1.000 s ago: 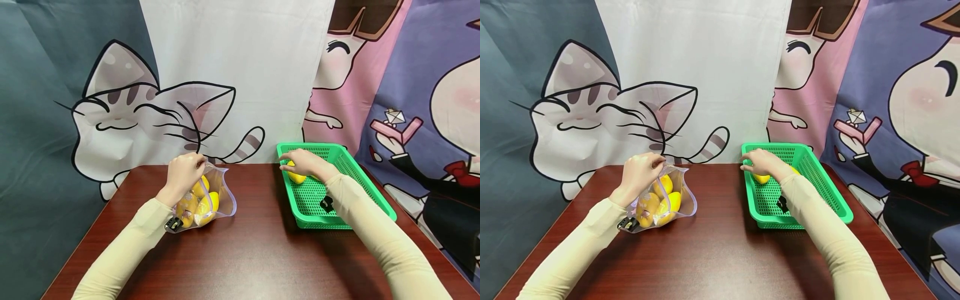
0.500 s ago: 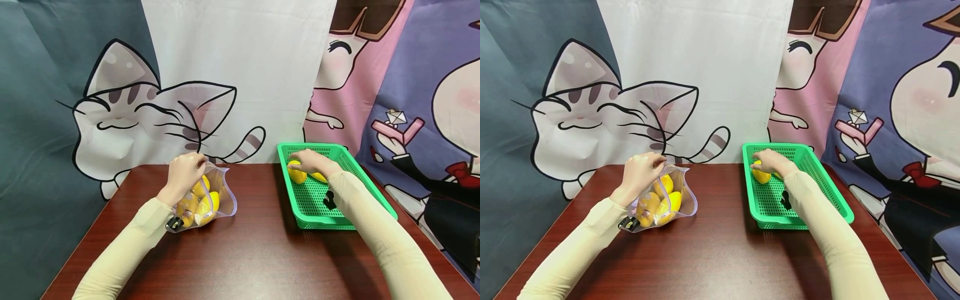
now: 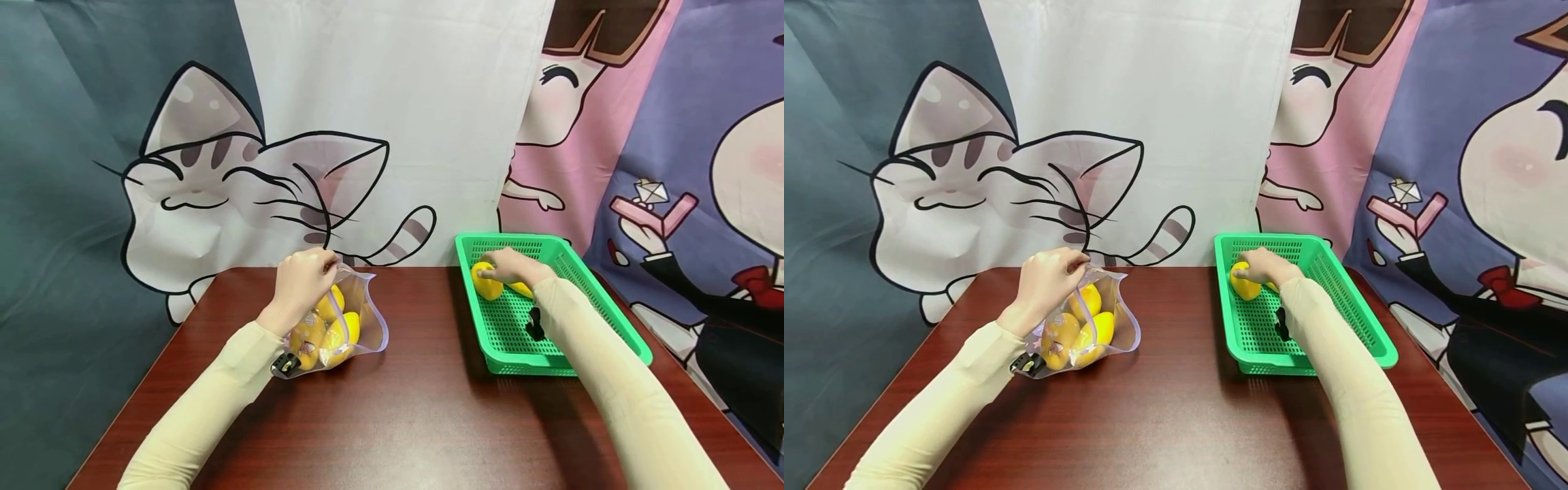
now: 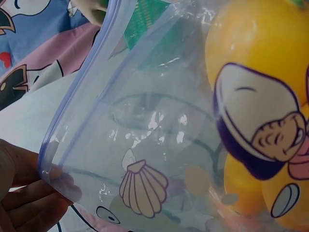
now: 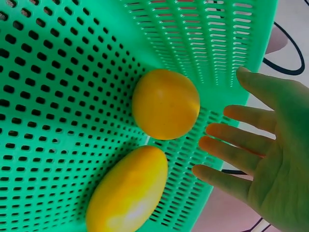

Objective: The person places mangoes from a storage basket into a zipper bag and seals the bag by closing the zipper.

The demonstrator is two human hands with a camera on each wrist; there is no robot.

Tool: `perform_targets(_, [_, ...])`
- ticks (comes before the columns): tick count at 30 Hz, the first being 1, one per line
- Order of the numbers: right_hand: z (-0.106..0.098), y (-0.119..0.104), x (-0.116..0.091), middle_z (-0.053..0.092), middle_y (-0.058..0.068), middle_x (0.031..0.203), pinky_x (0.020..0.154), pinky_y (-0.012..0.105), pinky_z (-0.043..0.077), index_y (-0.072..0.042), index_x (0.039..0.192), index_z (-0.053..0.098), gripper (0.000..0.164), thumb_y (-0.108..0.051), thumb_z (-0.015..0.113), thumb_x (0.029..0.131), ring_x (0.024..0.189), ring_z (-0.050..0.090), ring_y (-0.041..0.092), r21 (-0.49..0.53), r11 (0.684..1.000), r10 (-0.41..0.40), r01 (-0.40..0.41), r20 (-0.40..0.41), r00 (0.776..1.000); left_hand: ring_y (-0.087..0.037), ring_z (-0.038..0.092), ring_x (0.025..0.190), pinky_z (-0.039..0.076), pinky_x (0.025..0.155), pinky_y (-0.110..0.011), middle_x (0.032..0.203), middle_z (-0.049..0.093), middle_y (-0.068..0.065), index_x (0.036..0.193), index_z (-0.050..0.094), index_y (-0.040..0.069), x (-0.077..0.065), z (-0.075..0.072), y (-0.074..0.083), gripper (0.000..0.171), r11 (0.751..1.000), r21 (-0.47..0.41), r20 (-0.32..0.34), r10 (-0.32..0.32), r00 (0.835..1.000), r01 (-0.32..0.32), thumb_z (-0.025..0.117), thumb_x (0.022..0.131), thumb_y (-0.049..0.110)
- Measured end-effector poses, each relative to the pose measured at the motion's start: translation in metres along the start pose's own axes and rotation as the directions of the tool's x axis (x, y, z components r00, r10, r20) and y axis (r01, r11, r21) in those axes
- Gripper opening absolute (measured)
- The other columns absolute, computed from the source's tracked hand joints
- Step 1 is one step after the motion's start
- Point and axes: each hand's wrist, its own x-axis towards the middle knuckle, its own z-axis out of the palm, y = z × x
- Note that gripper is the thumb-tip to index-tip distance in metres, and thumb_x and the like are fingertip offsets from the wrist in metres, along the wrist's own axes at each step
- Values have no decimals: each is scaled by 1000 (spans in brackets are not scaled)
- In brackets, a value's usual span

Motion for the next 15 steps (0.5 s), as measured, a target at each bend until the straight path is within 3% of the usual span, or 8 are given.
perform_targets(15, [13, 17, 7, 50, 31, 130, 98, 55, 41, 10, 131, 46, 54, -29, 55, 95, 120, 49, 44, 36, 999, 27, -27, 13, 1000, -26, 64, 59, 48, 48, -40, 78, 71, -3, 84, 74, 12, 0, -1, 1, 9, 1000, 4, 6, -3, 1000, 3, 65, 83, 12])
